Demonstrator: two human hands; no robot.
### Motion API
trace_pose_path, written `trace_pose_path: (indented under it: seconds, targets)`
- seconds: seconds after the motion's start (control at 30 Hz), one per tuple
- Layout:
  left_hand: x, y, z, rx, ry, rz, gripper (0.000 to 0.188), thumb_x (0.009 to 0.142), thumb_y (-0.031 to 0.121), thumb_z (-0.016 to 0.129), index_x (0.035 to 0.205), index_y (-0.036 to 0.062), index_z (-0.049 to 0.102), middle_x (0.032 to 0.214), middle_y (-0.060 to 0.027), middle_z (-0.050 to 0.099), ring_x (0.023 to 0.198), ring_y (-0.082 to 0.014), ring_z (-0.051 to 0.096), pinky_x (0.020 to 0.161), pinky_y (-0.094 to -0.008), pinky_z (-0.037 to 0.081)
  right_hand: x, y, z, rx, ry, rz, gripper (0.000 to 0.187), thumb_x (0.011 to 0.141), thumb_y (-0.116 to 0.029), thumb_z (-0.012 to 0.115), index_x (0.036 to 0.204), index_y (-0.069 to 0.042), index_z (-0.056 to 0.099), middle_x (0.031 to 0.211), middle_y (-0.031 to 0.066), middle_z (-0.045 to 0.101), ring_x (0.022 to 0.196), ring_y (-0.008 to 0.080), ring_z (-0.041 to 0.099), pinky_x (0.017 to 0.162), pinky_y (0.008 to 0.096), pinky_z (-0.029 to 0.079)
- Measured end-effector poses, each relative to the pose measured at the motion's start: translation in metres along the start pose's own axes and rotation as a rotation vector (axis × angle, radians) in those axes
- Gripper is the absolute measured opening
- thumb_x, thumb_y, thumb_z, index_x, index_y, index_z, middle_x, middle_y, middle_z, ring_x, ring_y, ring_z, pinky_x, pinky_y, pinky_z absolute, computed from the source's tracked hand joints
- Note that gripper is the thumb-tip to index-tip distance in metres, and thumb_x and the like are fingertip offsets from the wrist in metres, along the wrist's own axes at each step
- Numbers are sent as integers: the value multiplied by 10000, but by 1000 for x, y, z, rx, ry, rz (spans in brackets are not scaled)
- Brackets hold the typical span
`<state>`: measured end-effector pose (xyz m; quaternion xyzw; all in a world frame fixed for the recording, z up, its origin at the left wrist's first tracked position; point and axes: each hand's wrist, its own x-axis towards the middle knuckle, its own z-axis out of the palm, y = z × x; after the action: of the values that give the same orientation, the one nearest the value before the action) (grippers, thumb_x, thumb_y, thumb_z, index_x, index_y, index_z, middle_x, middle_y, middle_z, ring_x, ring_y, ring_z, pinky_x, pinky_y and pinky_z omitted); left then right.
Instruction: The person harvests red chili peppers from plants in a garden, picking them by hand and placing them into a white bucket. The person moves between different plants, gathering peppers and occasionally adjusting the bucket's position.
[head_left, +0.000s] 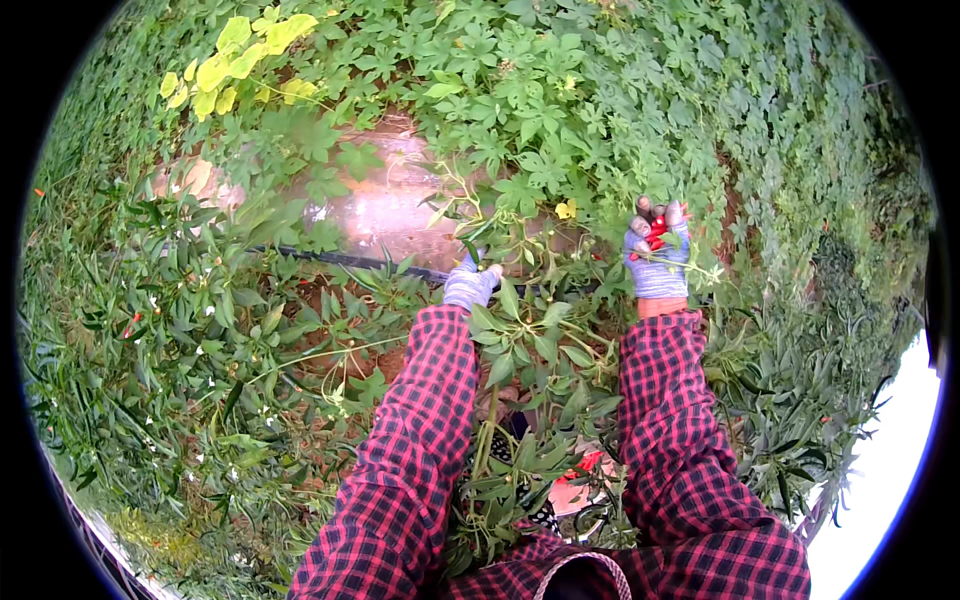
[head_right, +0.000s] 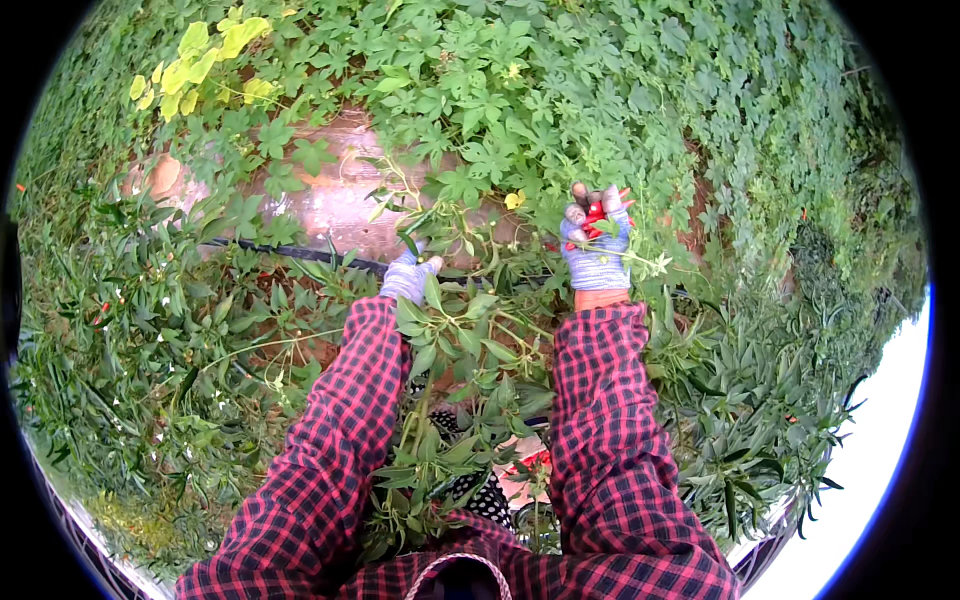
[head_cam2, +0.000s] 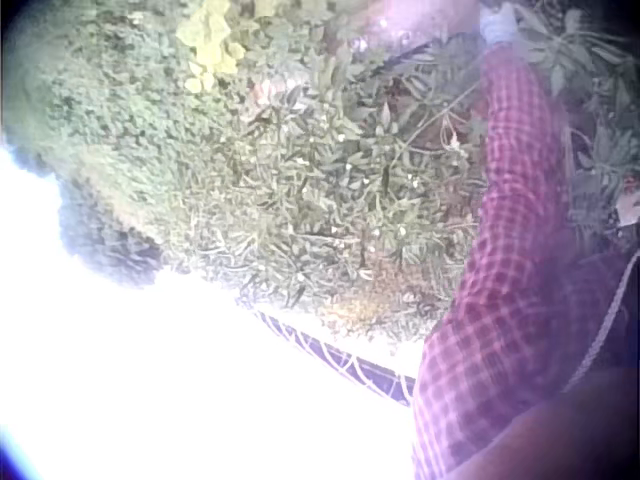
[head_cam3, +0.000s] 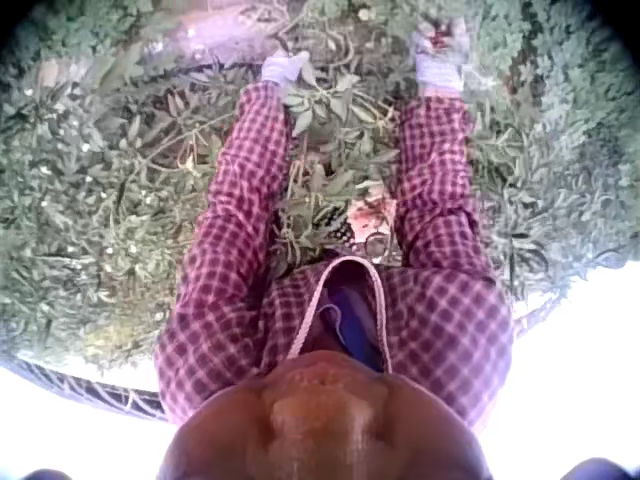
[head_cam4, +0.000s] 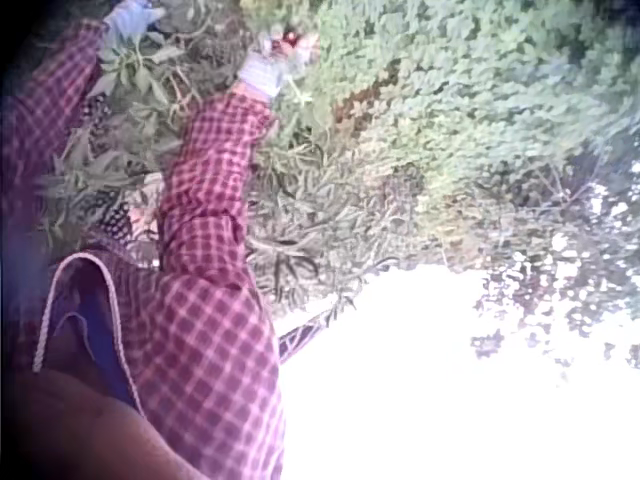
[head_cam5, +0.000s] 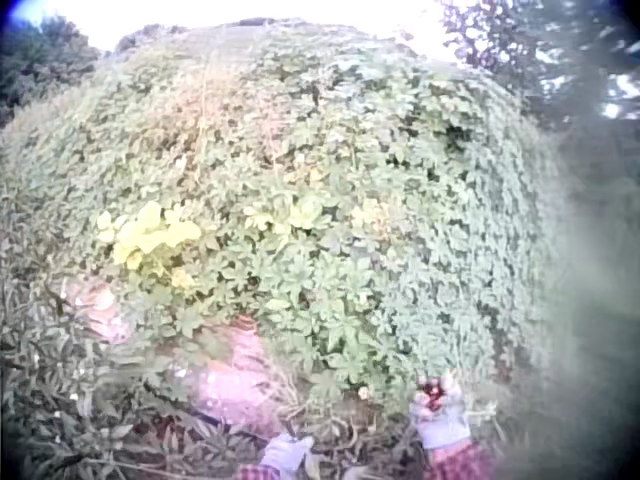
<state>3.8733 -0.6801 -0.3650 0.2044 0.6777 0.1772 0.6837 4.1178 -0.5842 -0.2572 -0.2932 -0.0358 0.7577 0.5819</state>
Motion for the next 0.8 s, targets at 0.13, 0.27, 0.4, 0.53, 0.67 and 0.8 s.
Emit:
trace_pose_path:
  seconds: [0.13,0.27,0.4,0.53,0.67,0.8]
  targets:
    - [-39,64,6,665,190,75,1054,564,418,779,1382,163,165,1390,-227,217,1249,-370,293,1004,-419,287,-50,-68,-11,-231,526,-436,234,884,-275,520,807,-54,532,938,142,606,631,169,497,501,239,441]
    - [-55,91,24,744,-89,903,674,759,428,612,1321,161,354,1362,-128,325,1204,-351,358,1003,-425,283,-81,-64,-56,-310,673,-133,173,867,-206,548,881,-34,528,814,111,611,532,154,506,370,239,379]
    - [-87,76,71,1638,-640,703,605,846,552,344,1330,189,350,1328,-76,400,1205,-285,388,1010,-441,241,-92,-25,-82,-627,932,427,130,833,-172,580,834,-43,567,653,73,597,404,138,475,315,254,336]
    - [-95,61,79,1460,-733,418,571,845,496,372,1291,140,389,1252,-148,448,1158,-283,433,968,-432,309,-77,-14,-114,-1159,954,588,159,781,-221,638,756,-79,574,581,32,575,374,124,468,328,255,332]
    - [-91,49,72,1335,-789,398,525,825,439,421,1197,73,478,1190,-187,477,1090,-325,476,921,-403,375,-41,-21,-139,-1448,862,541,218,762,-248,659,788,-39,601,571,80,579,386,176,496,386,310,381]
    - [-98,41,63,1286,-748,443,450,810,363,447,1101,33,545,1090,-189,526,989,-324,531,861,-398,421,-13,-21,-168,-1803,564,827,256,675,-226,697,835,-51,596,634,97,615,500,218,569,470,340,444]
